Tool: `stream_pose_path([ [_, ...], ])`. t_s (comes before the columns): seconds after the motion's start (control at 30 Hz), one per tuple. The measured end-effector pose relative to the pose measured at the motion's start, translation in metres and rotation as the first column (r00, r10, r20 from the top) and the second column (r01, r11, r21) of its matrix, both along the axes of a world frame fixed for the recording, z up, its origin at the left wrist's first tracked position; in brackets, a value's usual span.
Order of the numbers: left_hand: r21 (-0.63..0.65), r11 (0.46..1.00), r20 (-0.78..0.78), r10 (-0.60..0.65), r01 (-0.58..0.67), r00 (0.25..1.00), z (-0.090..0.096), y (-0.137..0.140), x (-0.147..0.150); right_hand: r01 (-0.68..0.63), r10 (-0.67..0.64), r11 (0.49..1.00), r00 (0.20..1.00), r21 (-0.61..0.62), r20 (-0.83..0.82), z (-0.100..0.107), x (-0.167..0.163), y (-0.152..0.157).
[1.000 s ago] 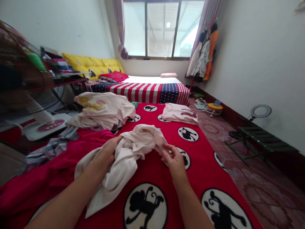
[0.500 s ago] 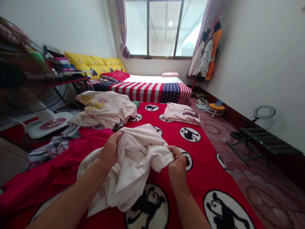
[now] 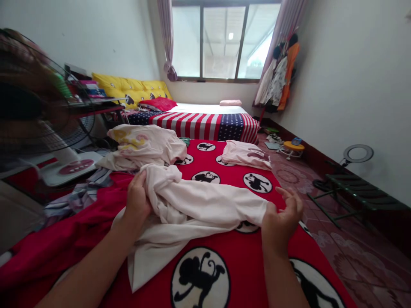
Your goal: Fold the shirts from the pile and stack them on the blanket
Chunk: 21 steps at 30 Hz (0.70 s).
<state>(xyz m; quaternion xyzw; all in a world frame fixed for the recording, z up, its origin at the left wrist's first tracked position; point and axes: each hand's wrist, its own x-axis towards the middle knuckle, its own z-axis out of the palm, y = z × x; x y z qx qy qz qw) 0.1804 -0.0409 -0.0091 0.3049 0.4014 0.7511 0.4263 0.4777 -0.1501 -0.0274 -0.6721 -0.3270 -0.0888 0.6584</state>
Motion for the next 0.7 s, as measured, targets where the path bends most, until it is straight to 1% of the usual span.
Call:
stream_pose_path([
  [0.03,0.012,0.999,-0.057,-0.034,0.035,0.998,0.004,-0.012,0.008,-0.083,0.084,0.996,0.996,-0.035,0.026,0.003,-0.01,-0.003],
  [0.07,0.023,0.994,-0.136,-0.101,0.106,0.986,0.008,-0.025,0.017,-0.234,0.233,0.97,0.972,-0.068,-0.021,0.006,-0.022,-0.005],
  [0.1,0.045,0.974,-0.251,-0.204,0.221,0.946,0.012,-0.039,0.025,-0.424,0.412,0.901,0.902,-0.089,-0.129,0.008,-0.034,-0.007],
  [0.13,0.066,0.914,-0.401,-0.343,0.4,0.85,0.015,-0.053,0.033,-0.609,0.57,0.789,0.775,-0.082,-0.273,0.009,-0.046,-0.009],
  [0.17,0.068,0.806,-0.55,-0.461,0.588,0.696,0.018,-0.067,0.041,-0.754,0.675,0.656,0.607,-0.035,-0.42,0.009,-0.056,-0.01],
  [0.2,0.054,0.679,-0.682,-0.51,0.732,0.524,0.019,-0.079,0.048,-0.847,0.723,0.53,0.431,0.033,-0.541,0.009,-0.063,-0.01],
  [0.23,0.018,0.554,-0.784,-0.509,0.833,0.356,0.02,-0.09,0.054,-0.893,0.728,0.438,0.287,0.101,-0.622,0.01,-0.067,-0.011],
  [0.27,-0.026,0.45,-0.851,-0.478,0.892,0.217,0.021,-0.099,0.059,-0.913,0.717,0.383,0.196,0.143,-0.669,0.011,-0.068,-0.012],
  [0.3,-0.07,0.375,-0.891,-0.44,0.924,0.112,0.021,-0.105,0.062,-0.923,0.707,0.352,0.154,0.155,-0.69,0.012,-0.066,-0.013],
  [0.33,-0.108,0.324,-0.91,-0.413,0.94,0.037,0.021,-0.108,0.063,-0.928,0.704,0.343,0.151,0.147,-0.694,0.015,-0.062,-0.014],
  [0.37,-0.141,0.289,-0.913,-0.408,0.947,-0.011,0.022,-0.108,0.063,-0.926,0.704,0.35,0.162,0.139,-0.692,0.017,-0.056,-0.015],
  [0.4,-0.159,0.283,-0.906,-0.422,0.946,-0.026,0.024,-0.106,0.061,-0.92,0.704,0.364,0.168,0.146,-0.69,0.021,-0.05,-0.017],
  [0.43,-0.16,0.314,-0.894,-0.448,0.936,-0.002,0.027,-0.102,0.058,-0.911,0.704,0.375,0.157,0.174,-0.693,0.025,-0.044,-0.02],
  [0.47,-0.149,0.38,-0.879,-0.474,0.913,0.054,0.031,-0.095,0.054,-0.902,0.704,0.374,0.125,0.215,-0.699,0.029,-0.039,-0.023],
  [0.53,-0.131,0.559,-0.845,-0.495,0.819,0.204,0.039,-0.077,0.043,-0.886,0.71,0.356,0.05,0.296,-0.703,0.035,-0.033,-0.029],
  [0.57,-0.13,0.639,-0.838,-0.48,0.758,0.261,0.041,-0.066,0.038,-0.88,0.717,0.351,0.032,0.32,-0.697,0.038,-0.032,-0.031],
  [0.6,-0.131,0.69,-0.847,-0.452,0.712,0.282,0.041,-0.055,0.033,-0.876,0.724,0.35,0.027,0.332,-0.689,0.039,-0.032,-0.034],
  [0.63,-0.142,0.707,-0.87,-0.423,0.693,0.254,0.04,-0.043,0.029,-0.874,0.73,0.349,0.027,0.337,-0.683,0.04,-0.032,-0.036],
  [0.67,-0.161,0.7,-0.898,-0.396,0.696,0.191,0.036,-0.032,0.027,-0.876,0.733,0.345,0.026,0.338,-0.68,0.041,-0.033,-0.037],
  [0.7,-0.187,0.677,-0.923,-0.37,0.711,0.109,0.031,-0.022,0.027,-0.879,0.735,0.337,0.02,0.339,-0.678,0.041,-0.033,-0.039],
])
